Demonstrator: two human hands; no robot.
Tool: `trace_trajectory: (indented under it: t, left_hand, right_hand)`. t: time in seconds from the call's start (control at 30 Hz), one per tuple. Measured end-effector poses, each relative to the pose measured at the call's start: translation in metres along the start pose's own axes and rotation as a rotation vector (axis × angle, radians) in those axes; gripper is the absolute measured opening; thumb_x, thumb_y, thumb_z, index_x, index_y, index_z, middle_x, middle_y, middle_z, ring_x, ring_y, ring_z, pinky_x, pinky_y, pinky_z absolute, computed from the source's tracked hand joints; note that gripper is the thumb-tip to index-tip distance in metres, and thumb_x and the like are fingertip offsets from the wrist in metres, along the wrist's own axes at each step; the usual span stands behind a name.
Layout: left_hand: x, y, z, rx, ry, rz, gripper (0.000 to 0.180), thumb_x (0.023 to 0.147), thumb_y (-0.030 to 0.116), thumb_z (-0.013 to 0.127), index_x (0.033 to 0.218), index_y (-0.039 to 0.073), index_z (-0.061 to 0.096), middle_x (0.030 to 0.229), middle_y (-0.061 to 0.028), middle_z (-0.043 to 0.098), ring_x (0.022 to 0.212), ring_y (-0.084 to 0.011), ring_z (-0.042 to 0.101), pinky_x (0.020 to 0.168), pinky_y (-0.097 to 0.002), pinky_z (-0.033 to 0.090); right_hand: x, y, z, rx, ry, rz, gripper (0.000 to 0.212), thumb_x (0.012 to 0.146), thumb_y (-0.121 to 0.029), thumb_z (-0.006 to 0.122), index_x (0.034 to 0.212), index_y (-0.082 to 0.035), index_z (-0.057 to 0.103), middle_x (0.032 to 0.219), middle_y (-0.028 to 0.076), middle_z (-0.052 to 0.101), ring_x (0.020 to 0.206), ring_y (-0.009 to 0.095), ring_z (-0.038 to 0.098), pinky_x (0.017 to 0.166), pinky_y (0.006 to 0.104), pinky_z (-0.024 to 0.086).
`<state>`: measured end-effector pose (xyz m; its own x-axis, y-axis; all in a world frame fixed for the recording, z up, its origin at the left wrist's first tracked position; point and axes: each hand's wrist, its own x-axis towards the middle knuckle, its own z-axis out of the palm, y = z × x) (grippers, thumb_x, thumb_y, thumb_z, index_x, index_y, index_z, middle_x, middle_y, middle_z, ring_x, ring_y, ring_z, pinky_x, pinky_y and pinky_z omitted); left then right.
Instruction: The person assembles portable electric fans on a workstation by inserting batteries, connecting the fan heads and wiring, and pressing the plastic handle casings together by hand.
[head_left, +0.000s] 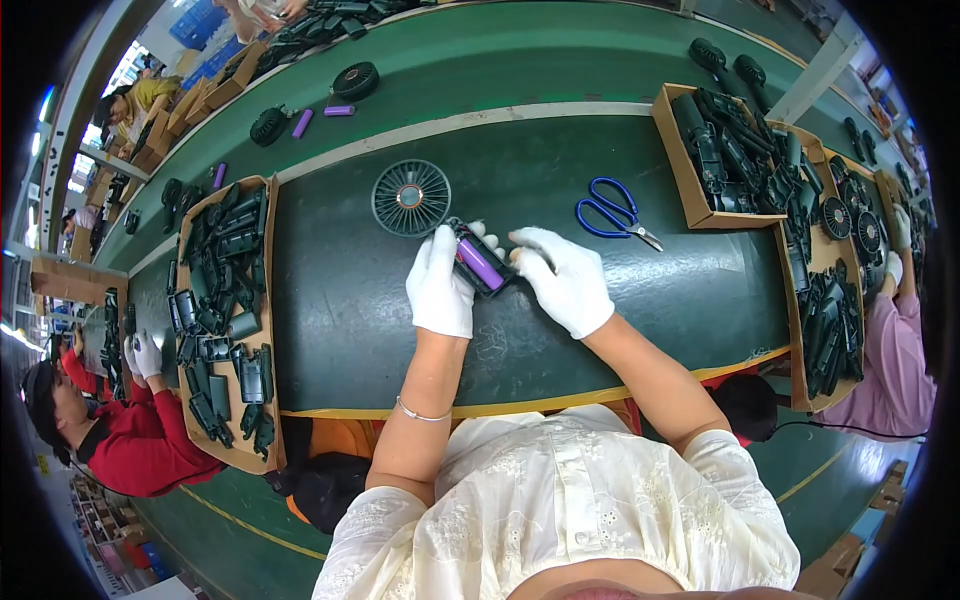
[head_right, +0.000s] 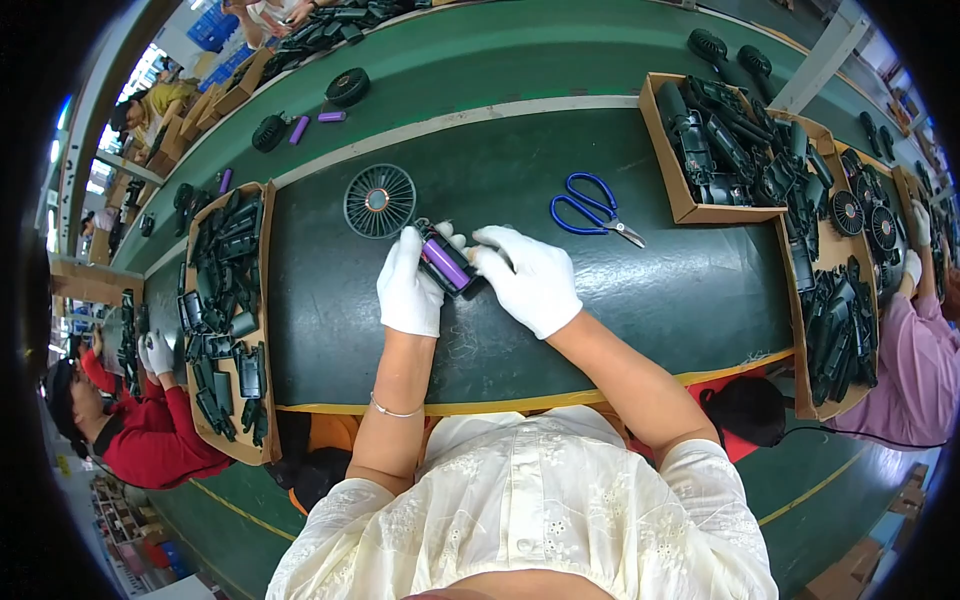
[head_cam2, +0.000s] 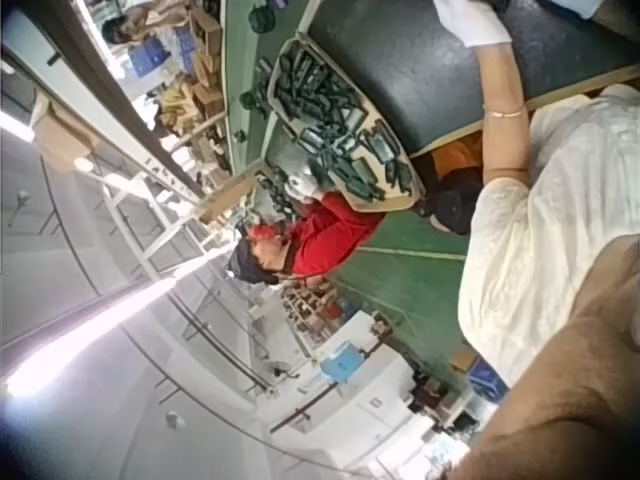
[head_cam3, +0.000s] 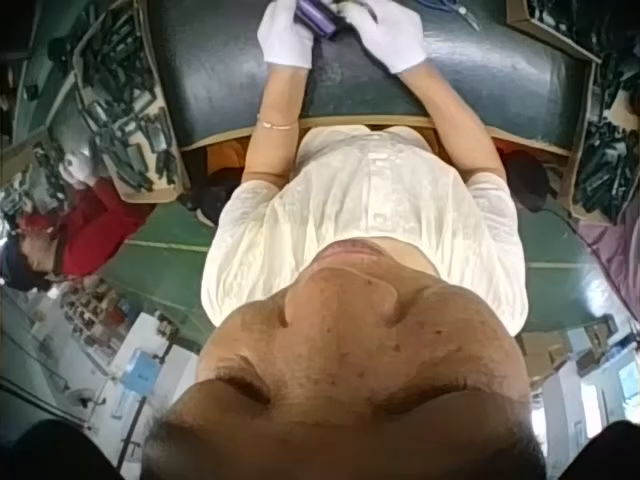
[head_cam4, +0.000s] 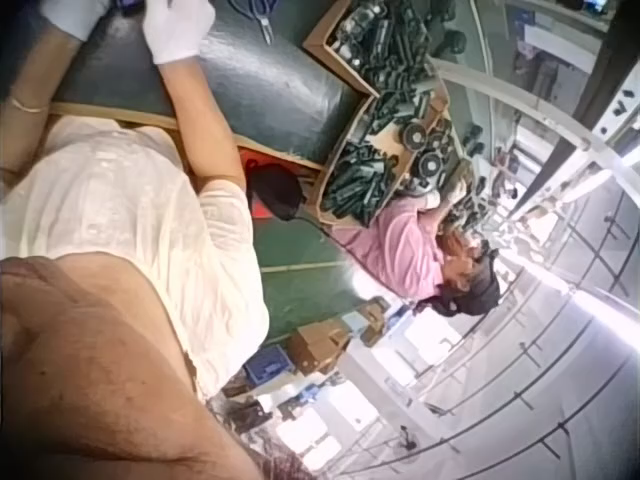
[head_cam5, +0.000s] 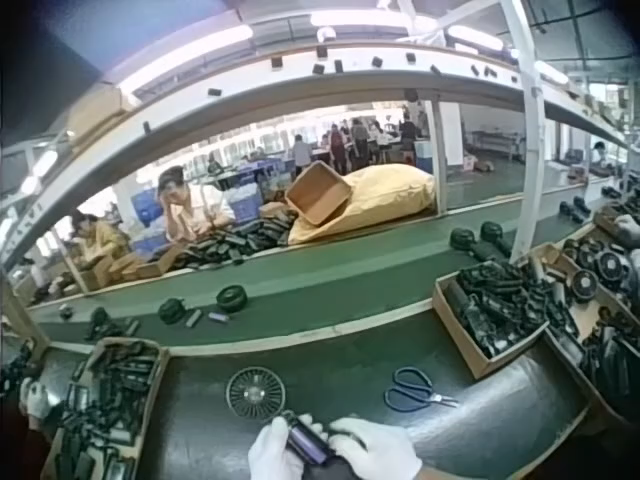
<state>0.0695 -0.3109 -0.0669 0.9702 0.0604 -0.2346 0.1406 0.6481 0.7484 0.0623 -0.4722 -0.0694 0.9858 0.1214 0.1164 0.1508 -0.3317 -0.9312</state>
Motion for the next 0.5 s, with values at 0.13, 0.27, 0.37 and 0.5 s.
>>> trace_trajectory:
  t: [0.13, 0.27, 0.37, 0.5]
  left_hand:
    - [-0.001, -0.008, 0.003, 0.047, 0.02, 0.067, 0.029, 0.103, 0.021, 0.056, 0.117, -0.004, 0.055, 0.112, -0.0173, 0.065, 0.099, -0.0249, 0.066, 0.088, -0.0374, 0.054]
    - [-0.003, -0.011, 0.005, 0.124, -0.03, 0.07, 0.03, 0.102, 0.02, 0.056, 0.12, -0.004, 0.055, 0.113, -0.0168, 0.066, 0.1, -0.0229, 0.065, 0.087, -0.0345, 0.052]
    - [-0.002, -0.011, 0.008, 0.128, -0.017, 0.047, 0.028, 0.1, 0.019, 0.059, 0.116, -0.004, 0.059, 0.104, -0.0126, 0.068, 0.09, -0.0163, 0.065, 0.075, -0.0274, 0.051]
    - [0.007, -0.014, -0.009, 0.331, -0.038, 0.055, 0.028, 0.097, 0.021, 0.061, 0.114, -0.001, 0.063, 0.086, -0.0034, 0.063, 0.069, -0.0085, 0.055, 0.06, -0.0237, 0.044]
  right_hand:
    - [-0.007, -0.016, 0.009, -0.337, 0.024, -0.33, 0.037, 0.073, -0.028, 0.082, 0.1, -0.008, 0.068, 0.075, 0.007, 0.059, 0.067, 0.025, 0.061, 0.062, 0.0361, 0.05]
    - [-0.005, -0.005, 0.018, -0.354, 0.066, -0.275, 0.024, 0.079, -0.024, 0.077, 0.09, -0.005, 0.068, 0.079, 0.008, 0.065, 0.069, 0.025, 0.065, 0.063, 0.0352, 0.052]
    - [0.002, -0.001, 0.009, -0.198, 0.015, -0.018, 0.022, 0.083, -0.026, 0.072, 0.087, -0.004, 0.069, 0.083, 0.011, 0.068, 0.074, 0.026, 0.068, 0.068, 0.0362, 0.053]
    - [0.007, 0.003, 0.004, -0.04, -0.009, 0.112, 0.024, 0.085, -0.025, 0.07, 0.086, -0.002, 0.07, 0.081, 0.012, 0.07, 0.074, 0.022, 0.069, 0.07, 0.0334, 0.054]
